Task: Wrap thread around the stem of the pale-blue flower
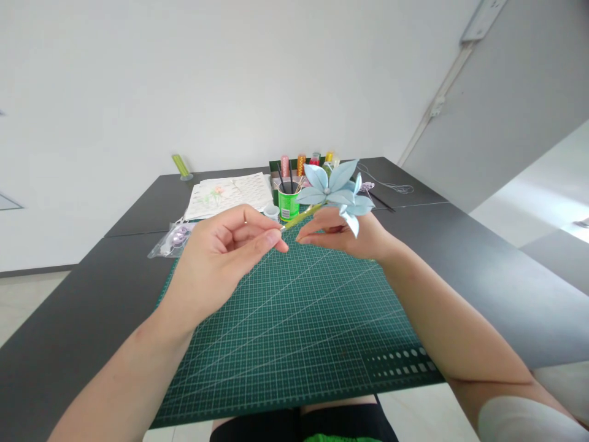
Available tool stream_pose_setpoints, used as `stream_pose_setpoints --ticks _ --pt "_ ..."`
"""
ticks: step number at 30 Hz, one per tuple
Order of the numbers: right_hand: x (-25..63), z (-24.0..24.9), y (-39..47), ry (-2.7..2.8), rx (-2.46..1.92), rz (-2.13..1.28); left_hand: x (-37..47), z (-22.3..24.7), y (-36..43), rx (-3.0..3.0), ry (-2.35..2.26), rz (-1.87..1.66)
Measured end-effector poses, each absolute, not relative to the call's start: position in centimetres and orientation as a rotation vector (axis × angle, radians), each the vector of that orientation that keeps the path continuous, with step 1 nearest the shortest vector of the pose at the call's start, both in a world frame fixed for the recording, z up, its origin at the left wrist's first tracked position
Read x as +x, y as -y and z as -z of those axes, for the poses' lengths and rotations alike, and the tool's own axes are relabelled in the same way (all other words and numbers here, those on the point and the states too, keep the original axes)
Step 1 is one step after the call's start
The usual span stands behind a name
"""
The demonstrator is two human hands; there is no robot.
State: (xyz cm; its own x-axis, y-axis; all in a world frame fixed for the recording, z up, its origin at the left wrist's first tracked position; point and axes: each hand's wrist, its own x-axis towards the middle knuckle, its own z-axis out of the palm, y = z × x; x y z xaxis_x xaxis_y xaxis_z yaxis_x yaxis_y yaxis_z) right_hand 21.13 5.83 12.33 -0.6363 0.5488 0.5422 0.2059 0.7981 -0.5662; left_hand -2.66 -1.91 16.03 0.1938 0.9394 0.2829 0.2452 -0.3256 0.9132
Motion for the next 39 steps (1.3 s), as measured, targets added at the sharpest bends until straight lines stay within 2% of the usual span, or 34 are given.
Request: stream_pose_setpoints --ticks 13,27,39 --pt "20.3 -14.3 -2.5 2.334 -0.424 -0.146 -2.9 -16.2 0.9 1.669 -1.177 -1.274" --pt "21.0 -16.0 0.7 2.305 -0.489 0.476 -2.7 -15.5 0.3 1.837 -1.296 -1.067" --pt "21.7 -16.3 2.1 2.216 -0.520 0.614 -2.6 -14.8 0.2 1.973 -1.321 -0.854"
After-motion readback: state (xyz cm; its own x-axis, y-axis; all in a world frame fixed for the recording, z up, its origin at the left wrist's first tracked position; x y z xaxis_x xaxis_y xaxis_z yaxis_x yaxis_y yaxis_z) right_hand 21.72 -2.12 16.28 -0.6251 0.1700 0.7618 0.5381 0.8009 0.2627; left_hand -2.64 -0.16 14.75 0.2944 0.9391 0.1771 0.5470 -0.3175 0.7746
